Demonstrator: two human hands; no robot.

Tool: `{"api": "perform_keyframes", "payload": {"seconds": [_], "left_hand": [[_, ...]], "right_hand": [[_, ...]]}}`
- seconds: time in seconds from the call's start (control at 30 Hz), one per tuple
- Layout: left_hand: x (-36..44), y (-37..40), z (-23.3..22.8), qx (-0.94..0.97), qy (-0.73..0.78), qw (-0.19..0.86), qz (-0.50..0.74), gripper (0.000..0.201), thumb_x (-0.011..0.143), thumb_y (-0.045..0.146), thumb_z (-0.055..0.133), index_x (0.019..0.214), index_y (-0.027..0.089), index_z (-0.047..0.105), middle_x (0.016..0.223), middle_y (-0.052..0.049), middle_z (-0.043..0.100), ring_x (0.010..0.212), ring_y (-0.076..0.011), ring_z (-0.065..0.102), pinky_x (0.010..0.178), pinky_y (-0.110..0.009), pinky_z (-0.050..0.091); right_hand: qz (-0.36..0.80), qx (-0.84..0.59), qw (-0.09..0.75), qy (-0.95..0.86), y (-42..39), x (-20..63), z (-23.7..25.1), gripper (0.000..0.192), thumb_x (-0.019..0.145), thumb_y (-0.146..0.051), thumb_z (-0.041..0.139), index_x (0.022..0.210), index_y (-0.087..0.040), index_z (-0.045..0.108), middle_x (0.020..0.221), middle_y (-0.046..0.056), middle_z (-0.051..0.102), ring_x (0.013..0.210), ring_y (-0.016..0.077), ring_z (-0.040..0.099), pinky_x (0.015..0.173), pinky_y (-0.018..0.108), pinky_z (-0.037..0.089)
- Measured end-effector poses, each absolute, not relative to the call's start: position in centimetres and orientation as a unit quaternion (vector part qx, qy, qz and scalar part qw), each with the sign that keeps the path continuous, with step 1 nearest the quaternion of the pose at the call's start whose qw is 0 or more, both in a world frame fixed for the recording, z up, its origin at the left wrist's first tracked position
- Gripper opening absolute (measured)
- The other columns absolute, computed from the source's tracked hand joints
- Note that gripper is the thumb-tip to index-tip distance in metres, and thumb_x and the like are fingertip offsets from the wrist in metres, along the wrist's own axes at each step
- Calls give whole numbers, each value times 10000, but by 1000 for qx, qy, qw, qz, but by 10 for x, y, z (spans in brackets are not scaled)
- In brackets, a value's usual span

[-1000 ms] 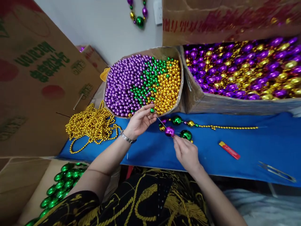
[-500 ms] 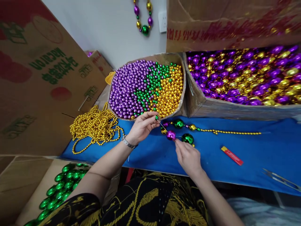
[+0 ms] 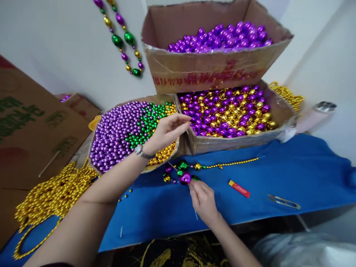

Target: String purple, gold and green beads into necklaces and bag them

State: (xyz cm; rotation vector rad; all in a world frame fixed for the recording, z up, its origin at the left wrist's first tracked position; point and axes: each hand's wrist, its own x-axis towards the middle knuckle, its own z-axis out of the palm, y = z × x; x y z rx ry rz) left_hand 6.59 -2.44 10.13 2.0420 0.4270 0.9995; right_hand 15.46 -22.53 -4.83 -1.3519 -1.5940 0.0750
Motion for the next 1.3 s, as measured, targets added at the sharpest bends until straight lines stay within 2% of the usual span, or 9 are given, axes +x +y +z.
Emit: {"api": "perform_keyframes", "payload": {"seconds": [0.17,0.3,0.47,0.57,0.67,0.8,0.9,1.07,1.3], "left_hand": [[184,43,90,948,133,221,184,181,741,74,591,852,171,696,773,-56,673,774,-184,616,830,-359,492],[251,74,56,928,185,294,137,281,517,-59,619,449,205,550,453,3,446,652,-205,551,831,-400,478],[271,80,42,925,184,310,124,416,365,-182,563,327,201,405,377,42,281,673,-237,528,918,-493,409],[245,74,66,917,168,333,144,370,393,-151,646,432,204,550,466,23,391,727,-240,535,940,-453,386],[186,55,99,902,119,350,224,346,502,-9,755,771,207,731,763,-43,615,855,-243,547,927,-390,393],[86,6,113,866,149,375,294,404,680,142,756,1073,228,723,1040,-75,663,1012,-234,554,954,-371,411],[30,-30,94,798,202,491,285,452,735,215,761,1181,240,690,1202,-93,641,1099,-224,565,945,-345,458],[-13,-61,57,613,263,670,325,343,882,380,623,1196,256,685,1282,-79,622,1063,-186,603,831,-291,552],[-31,-75,44,557,278,675,395,314,857,334,674,1156,244,708,1246,-72,652,1071,-182,623,810,-264,571]], "right_hand": [[70,-572,509,-639,-226,169,-53,158,952,-140,480,989,-194,623,726,7,650,646,122,624,617,241,494],[101,-581,514,-623,-226,180,-57,200,958,-147,452,1010,-197,638,728,17,647,638,134,617,598,252,496],[106,-593,523,-603,-226,193,-64,200,957,-153,456,1014,-199,642,726,16,650,631,142,626,587,252,499],[88,-600,525,-598,-227,196,-60,175,952,-151,473,994,-186,639,734,21,665,636,143,639,606,250,510],[60,-599,522,-604,-229,195,-54,161,945,-143,487,970,-180,642,709,18,666,619,142,643,602,248,513],[16,-589,516,-621,-230,191,-49,165,925,-129,528,1029,-166,650,798,48,714,685,151,684,658,249,548],[-5,-584,498,-641,-229,185,-49,198,918,-135,544,1081,-165,653,879,71,740,747,170,710,700,263,569],[-6,-566,455,-687,-226,170,-49,236,924,-155,531,1121,-176,660,912,80,751,771,190,724,721,291,585],[-21,-559,424,-712,-226,153,-47,247,935,-190,515,1124,-180,674,918,84,756,780,191,729,733,295,591]]}}
